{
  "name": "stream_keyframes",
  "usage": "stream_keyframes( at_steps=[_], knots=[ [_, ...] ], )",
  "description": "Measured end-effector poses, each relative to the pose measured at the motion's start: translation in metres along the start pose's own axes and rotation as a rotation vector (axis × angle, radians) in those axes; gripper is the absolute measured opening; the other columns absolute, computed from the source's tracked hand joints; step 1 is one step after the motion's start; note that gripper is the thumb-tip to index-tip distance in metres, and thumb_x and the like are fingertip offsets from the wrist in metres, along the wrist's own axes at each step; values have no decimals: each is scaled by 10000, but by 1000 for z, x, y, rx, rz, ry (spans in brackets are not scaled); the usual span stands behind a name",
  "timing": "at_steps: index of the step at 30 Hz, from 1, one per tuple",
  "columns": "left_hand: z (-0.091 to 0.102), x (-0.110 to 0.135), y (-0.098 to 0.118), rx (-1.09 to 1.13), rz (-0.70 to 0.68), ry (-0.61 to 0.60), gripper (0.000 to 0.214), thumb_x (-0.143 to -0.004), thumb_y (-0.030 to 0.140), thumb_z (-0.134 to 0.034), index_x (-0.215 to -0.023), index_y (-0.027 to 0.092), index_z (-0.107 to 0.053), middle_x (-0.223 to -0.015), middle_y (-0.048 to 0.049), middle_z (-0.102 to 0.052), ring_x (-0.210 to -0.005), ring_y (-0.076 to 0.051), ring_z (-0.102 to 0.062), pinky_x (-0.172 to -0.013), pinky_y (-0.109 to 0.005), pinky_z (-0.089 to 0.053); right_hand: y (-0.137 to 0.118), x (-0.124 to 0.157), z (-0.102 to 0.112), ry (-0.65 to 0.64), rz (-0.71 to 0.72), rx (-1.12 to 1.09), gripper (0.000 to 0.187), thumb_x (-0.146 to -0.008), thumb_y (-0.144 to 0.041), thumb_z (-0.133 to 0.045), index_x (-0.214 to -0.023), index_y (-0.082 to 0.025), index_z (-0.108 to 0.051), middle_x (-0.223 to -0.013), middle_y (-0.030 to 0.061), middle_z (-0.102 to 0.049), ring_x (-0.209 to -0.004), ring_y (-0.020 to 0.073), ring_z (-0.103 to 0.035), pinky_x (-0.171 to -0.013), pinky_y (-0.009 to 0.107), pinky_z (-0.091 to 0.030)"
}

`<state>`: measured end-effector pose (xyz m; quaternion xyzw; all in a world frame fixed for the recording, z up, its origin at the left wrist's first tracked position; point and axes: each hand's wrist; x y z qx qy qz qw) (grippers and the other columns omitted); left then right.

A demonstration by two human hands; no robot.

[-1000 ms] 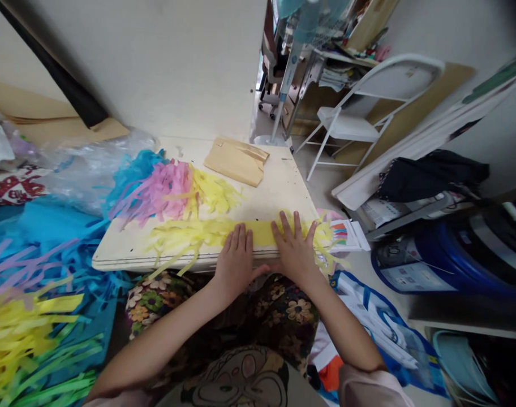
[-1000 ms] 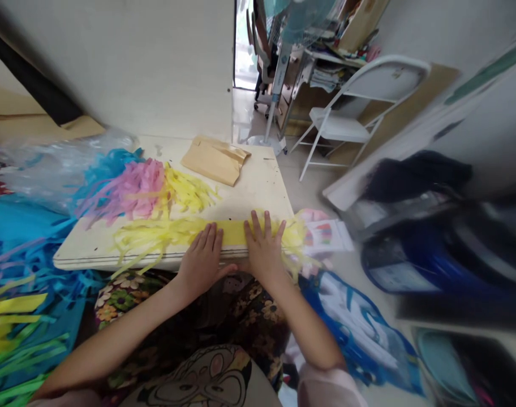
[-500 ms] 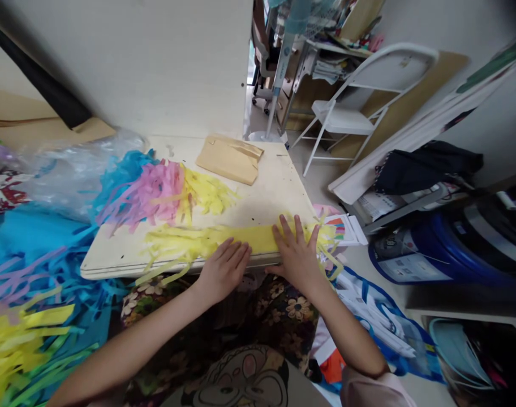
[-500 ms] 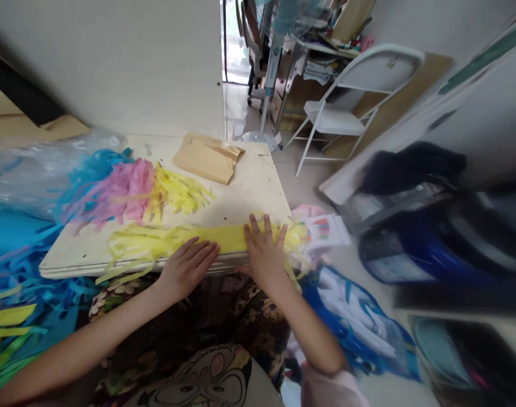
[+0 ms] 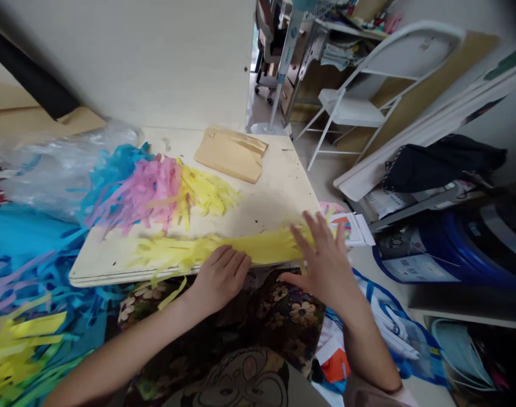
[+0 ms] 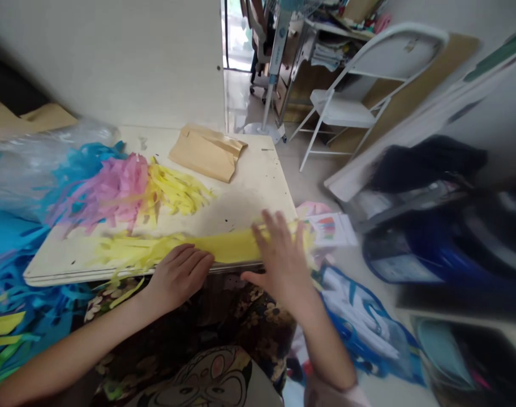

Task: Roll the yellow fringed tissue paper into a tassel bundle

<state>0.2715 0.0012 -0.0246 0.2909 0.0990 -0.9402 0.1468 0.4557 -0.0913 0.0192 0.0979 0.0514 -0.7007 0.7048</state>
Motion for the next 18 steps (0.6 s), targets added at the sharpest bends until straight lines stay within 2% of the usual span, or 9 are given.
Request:
stream_keyframes(
  at_steps=[1,3,5,8,13,18],
  knots=[
    [1,-1,0,13,4,-16,112,-710,92,-457,-770,119,-548,-640,-34,-589,-657,-149,-526,-663,-288,-416,-10,-4,0,9,85,-25,592,-665,-445,-539,-1156,-147,-395,-1283,137,-309,-1193,285,-199,-955,513,-83],
    [4,-2,-1,42,18,-53,117,-714,86,-443,-751,119,-548,-633,-36,-582,-650,-154,-519,-636,-286,-411,-29,-15,-5,-27,239,-92,327,-728,-324,-502,-1011,-160,-502,-1100,87,-505,-1043,224,-402,-931,438,-219],
    [6,-4,-2,64,39,-90,119,-714,84,-437,-731,123,-548,-627,-35,-576,-631,-157,-510,-606,-286,-404,-40,-25,-11,-86,327,-140,155,-761,-229,-455,-862,-160,-549,-880,45,-584,-837,177,-493,-791,353,-357],
    [9,-8,-4,97,93,-156,98,-710,101,-455,-682,137,-542,-595,-21,-561,-584,-157,-494,-559,-286,-390,-41,-35,-18,-129,360,-180,130,-769,-164,-421,-744,-151,-548,-732,33,-568,-699,159,-484,-620,287,-379],
    [15,-15,-12,100,210,-262,123,-719,110,-457,-626,154,-525,-541,-5,-535,-533,-166,-485,-515,-295,-361,-29,-41,-19,-186,334,-235,137,-768,-136,-412,-704,-135,-533,-702,48,-543,-652,143,-464,-576,252,-352],
    [16,-18,-17,83,224,-310,155,-728,104,-445,-590,160,-491,-527,-3,-509,-518,-167,-474,-513,-294,-351,-27,-44,-19,-211,263,-295,150,-775,-218,-416,-712,-134,-524,-681,45,-535,-624,139,-470,-549,246,-332]
  ],
)
Point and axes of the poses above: each hand's wrist, its own x-axis away from the middle knuckle, its own z-axis out of the back of the hand, y = z × x
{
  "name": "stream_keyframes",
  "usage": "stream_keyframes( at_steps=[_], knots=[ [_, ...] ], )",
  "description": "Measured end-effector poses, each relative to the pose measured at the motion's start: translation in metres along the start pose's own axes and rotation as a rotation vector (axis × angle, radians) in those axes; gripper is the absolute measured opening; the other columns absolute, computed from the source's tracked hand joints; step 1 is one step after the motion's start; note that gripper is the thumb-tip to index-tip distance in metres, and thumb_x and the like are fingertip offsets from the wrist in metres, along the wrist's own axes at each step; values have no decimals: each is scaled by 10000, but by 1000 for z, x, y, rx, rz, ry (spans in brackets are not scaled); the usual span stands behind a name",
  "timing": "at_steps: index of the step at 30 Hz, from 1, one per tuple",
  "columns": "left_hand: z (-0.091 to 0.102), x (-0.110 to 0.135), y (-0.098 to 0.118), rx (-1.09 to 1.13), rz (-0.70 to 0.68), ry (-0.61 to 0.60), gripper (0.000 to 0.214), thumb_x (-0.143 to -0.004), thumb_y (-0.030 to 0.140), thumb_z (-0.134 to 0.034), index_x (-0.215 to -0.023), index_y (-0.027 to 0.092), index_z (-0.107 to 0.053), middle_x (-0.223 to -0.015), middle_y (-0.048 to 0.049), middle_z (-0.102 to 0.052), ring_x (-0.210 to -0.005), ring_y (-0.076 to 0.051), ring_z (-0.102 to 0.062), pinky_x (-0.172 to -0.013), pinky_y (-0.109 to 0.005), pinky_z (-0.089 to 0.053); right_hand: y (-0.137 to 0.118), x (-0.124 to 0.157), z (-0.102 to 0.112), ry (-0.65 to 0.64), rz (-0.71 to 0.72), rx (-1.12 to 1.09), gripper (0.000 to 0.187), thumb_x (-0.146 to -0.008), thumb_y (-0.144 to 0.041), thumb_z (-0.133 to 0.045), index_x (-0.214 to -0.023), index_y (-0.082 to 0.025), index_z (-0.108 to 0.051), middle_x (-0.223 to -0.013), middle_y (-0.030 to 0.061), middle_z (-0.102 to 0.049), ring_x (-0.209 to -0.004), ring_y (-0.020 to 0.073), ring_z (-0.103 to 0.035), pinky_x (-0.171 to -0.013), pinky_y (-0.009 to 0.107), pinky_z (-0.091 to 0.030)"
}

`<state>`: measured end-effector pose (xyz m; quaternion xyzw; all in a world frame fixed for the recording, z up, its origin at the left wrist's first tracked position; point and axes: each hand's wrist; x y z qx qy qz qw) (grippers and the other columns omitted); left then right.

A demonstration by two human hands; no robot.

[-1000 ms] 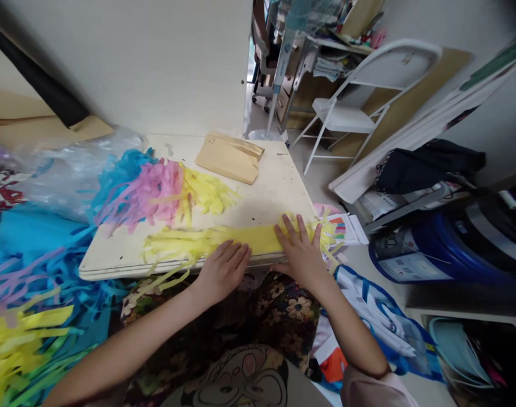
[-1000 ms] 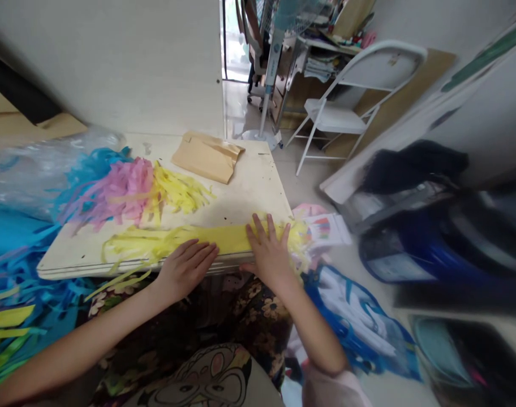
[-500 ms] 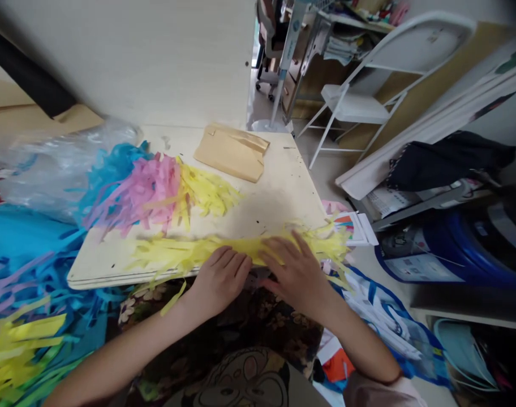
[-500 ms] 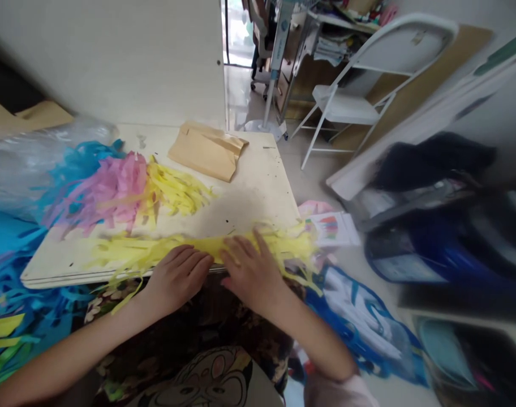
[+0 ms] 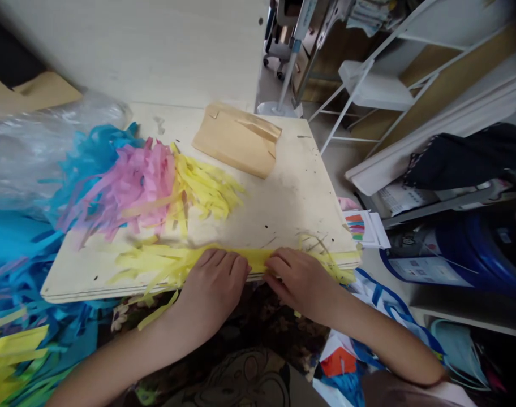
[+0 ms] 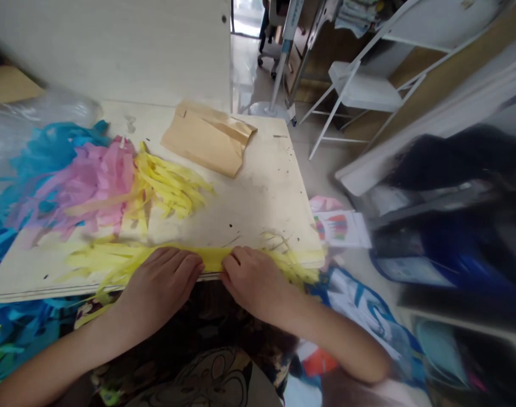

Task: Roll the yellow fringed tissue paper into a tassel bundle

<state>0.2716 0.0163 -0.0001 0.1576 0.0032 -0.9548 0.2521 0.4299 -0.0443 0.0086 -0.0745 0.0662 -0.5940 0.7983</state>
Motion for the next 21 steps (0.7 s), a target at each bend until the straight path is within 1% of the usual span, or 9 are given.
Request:
stream_keyframes(
  at_steps=[3,7,12,21],
  knots=[
    [-1,-2,0,-10,0,-18,169,-737,109,-435,-582,163,-477,-516,-3,-498,-510,-166,-468,-509,-290,-349,-1,-3,-2,10,-56,-34,137,-735,-270,-487,-703,-140,-514,-657,31,-530,-616,139,-477,-525,241,-313],
    [-3,-5,-2,11,-16,-27,189,-758,114,-398,-595,163,-479,-519,-10,-505,-507,-169,-474,-509,-293,-354,0,-5,-1,-22,-93,-82,113,-729,-243,-498,-674,-145,-510,-634,15,-536,-592,120,-485,-513,229,-297],
    [-1,-7,-5,-6,29,-15,240,-784,143,-356,-577,166,-474,-492,-8,-509,-497,-155,-487,-507,-279,-353,11,0,8,-156,-149,-172,125,-753,-228,-463,-689,-154,-540,-638,4,-560,-585,103,-487,-522,213,-296],
    [0,-14,-7,-116,84,-94,252,-778,198,-384,-537,173,-456,-459,-10,-499,-455,-161,-479,-478,-286,-309,34,8,24,-333,-268,-241,236,-785,-229,-392,-656,-158,-576,-601,16,-568,-566,101,-487,-511,208,-291]
  ],
)
Point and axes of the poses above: each hand's wrist, its own x-axis away from the middle knuckle, its own z-axis out of the back of the hand, y = z × x
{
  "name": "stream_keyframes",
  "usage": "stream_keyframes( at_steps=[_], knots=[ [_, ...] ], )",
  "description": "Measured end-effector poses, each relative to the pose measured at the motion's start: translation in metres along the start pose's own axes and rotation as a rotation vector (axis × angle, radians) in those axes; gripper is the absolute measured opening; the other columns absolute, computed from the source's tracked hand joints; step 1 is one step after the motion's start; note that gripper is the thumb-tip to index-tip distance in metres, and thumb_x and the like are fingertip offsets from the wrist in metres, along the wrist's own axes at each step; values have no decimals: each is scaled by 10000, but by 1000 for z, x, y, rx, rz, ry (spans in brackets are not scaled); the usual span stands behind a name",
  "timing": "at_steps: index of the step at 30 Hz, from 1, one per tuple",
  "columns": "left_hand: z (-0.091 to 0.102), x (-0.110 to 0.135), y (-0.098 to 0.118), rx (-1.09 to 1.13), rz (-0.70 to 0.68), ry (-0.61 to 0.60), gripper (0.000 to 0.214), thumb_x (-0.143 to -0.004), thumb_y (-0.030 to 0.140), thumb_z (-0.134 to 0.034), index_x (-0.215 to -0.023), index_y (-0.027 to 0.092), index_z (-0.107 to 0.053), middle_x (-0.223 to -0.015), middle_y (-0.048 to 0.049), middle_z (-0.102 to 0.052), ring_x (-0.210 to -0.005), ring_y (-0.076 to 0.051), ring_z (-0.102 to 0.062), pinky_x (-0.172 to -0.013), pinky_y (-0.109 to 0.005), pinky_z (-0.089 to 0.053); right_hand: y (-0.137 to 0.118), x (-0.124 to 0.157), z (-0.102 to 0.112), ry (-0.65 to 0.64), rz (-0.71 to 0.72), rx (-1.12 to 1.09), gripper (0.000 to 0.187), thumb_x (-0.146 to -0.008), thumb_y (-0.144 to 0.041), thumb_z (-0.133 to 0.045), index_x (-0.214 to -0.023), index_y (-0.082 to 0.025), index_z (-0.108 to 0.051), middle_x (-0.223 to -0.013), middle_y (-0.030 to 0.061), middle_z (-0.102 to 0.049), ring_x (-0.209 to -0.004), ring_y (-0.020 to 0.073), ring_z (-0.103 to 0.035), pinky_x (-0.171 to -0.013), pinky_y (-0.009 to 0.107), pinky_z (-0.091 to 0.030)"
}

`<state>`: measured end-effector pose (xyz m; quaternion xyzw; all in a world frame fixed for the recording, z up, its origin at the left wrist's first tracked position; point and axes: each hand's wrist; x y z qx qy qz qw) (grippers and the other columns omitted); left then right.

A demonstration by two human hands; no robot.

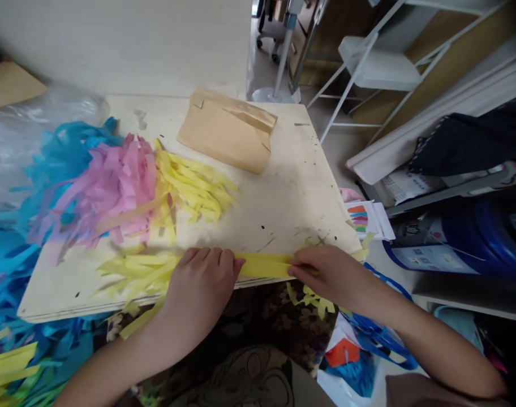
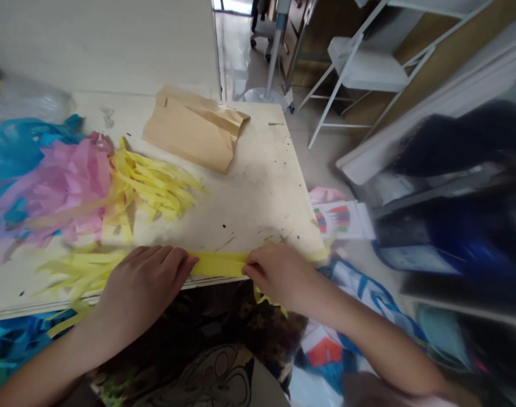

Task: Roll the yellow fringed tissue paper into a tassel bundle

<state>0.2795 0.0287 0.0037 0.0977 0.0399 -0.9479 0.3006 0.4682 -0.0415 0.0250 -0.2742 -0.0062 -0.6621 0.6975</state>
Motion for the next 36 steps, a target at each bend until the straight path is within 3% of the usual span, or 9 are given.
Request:
stream_keyframes(
  at_steps=[10,20,36],
  knots=[
    [2,-5,1,-27,3,-95,244,-776,175,-385,-538,177,-441,-454,-15,-502,-448,-171,-491,-470,-289,-313,4,-1,9,-65,-135,123,301,-774,-298,-390,-599,-164,-594,-557,26,-573,-501,95,-467,-454,215,-231],
    [2,-9,4,-93,-3,-119,248,-770,168,-377,-534,180,-453,-446,-20,-503,-434,-177,-490,-454,-295,-315,12,-14,16,-204,-65,29,350,-768,-308,-374,-548,-128,-578,-457,3,-498,-382,45,-332,-392,206,-189],
    [2,-9,10,-156,7,-61,276,-768,163,-362,-517,169,-478,-435,-26,-477,-444,-158,-446,-440,-285,-274,12,-23,18,-239,-35,106,309,-728,-285,-383,-571,-141,-607,-443,5,-502,-359,53,-306,-377,209,-209]
  ],
)
Point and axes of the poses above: each hand's wrist, its own x-axis away from the middle knuckle, its own z-axis out of the back of the hand, y = z × x
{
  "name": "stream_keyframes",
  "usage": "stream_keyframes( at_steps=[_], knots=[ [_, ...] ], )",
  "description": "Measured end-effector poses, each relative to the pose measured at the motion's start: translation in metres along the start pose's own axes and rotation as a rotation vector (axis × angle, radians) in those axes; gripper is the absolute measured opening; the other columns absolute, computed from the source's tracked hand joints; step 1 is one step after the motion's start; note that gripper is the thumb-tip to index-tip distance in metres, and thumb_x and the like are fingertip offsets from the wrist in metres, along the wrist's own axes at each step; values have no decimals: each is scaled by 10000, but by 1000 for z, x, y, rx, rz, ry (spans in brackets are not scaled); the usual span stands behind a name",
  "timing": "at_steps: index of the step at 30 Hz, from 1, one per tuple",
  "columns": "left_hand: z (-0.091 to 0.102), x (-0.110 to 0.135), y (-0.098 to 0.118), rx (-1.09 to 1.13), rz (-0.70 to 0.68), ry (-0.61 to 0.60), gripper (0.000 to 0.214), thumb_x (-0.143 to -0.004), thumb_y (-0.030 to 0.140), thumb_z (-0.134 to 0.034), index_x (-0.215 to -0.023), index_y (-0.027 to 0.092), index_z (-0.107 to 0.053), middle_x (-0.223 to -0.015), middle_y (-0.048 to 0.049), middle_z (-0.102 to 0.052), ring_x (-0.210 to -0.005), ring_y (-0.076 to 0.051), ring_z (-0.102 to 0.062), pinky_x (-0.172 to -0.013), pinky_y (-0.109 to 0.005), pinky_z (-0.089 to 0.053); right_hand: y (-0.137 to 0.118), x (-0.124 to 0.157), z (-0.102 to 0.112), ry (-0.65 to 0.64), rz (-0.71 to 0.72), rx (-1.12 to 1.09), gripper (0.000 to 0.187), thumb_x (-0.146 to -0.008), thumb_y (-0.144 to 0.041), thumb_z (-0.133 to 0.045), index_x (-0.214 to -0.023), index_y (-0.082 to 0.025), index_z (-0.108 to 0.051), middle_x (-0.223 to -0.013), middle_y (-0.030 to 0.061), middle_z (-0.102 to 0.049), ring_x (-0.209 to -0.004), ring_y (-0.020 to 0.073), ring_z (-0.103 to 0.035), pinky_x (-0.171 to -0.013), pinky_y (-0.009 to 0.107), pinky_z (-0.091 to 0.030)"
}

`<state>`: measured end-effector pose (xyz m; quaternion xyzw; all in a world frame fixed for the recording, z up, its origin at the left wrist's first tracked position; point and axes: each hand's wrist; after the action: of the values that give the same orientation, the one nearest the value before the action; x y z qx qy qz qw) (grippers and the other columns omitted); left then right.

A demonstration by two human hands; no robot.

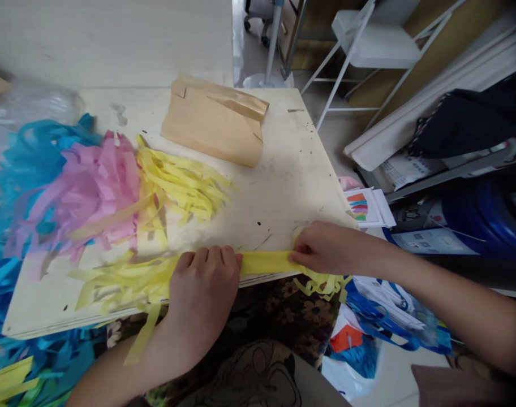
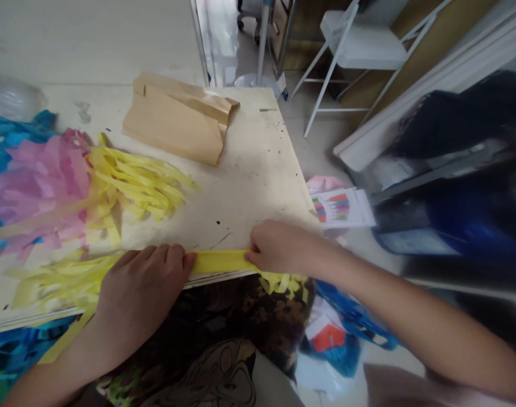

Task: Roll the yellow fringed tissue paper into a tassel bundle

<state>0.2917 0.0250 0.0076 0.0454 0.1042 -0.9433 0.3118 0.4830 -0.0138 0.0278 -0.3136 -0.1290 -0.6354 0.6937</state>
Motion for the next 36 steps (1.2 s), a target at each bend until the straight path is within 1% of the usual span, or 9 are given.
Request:
stream_keyframes(
  at_steps=[5,8,12,14,18,23,28,31,36],
  knots=[
    [2,1,1,-50,41,62,247,-763,191,-367,-542,167,-475,-459,-28,-469,-477,-170,-446,-457,-294,-295,-5,-3,7,-33,-28,59,322,-713,-287,-378,-561,-134,-617,-452,25,-523,-365,67,-340,-379,218,-232],
    [4,1,3,-107,51,118,166,-752,165,-375,-674,155,-521,-587,-48,-530,-563,-178,-471,-534,-323,-335,-8,-8,14,-121,-41,79,304,-691,-282,-392,-579,-127,-628,-470,37,-546,-380,82,-390,-379,219,-254],
    [2,1,6,-36,-125,252,220,-740,68,-364,-803,184,-540,-818,-29,-594,-745,-185,-507,-724,-386,-334,-15,-15,23,-238,-107,135,287,-665,-299,-428,-607,-112,-638,-471,49,-560,-391,109,-449,-386,232,-297],
    [0,2,7,23,-199,254,225,-739,56,-365,-777,181,-548,-798,-4,-601,-754,-175,-513,-758,-388,-323,-19,-17,26,-229,-124,191,270,-650,-303,-458,-611,-109,-642,-485,60,-571,-419,133,-484,-388,242,-304],
    [-3,7,8,51,-185,220,218,-729,45,-377,-778,147,-564,-684,-5,-600,-714,-174,-527,-777,-403,-322,-32,-16,32,-68,-150,316,215,-591,-301,-567,-665,-116,-647,-591,99,-607,-556,206,-555,-424,264,-322],
    [-8,21,18,65,-113,271,239,-730,58,-375,-854,112,-573,-813,-59,-624,-786,-189,-530,-825,-428,-299,-56,-6,26,141,-172,406,139,-617,-145,-565,-740,-119,-623,-725,137,-619,-698,252,-567,-497,288,-352],
    [-15,32,27,97,-31,292,276,-746,108,-372,-958,112,-549,-909,-86,-618,-841,-208,-526,-850,-456,-272,-68,5,-11,412,-44,485,157,-704,-69,-444,-771,-95,-583,-791,138,-586,-778,235,-521,-572,301,-360],
    [-17,35,30,111,-7,294,291,-748,114,-367,-979,102,-542,-933,-92,-614,-861,-214,-525,-854,-455,-263,-66,9,-36,579,-70,549,224,-759,-75,-370,-864,-85,-567,-761,123,-574,-757,219,-508,-580,303,-346],
    [-19,37,33,85,9,339,305,-748,119,-361,-990,85,-544,-945,-104,-614,-866,-211,-526,-864,-438,-248,-73,10,-63,723,-159,632,362,-792,-130,-359,-1145,-107,-435,-752,104,-585,-688,196,-507,-565,299,-319]
  ],
)
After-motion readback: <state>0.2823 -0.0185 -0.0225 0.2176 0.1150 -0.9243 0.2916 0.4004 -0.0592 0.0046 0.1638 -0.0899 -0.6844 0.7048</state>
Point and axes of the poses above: each hand's wrist, its own x-axis away from the middle knuckle, its own z-axis out of the back of the hand, y = z × x
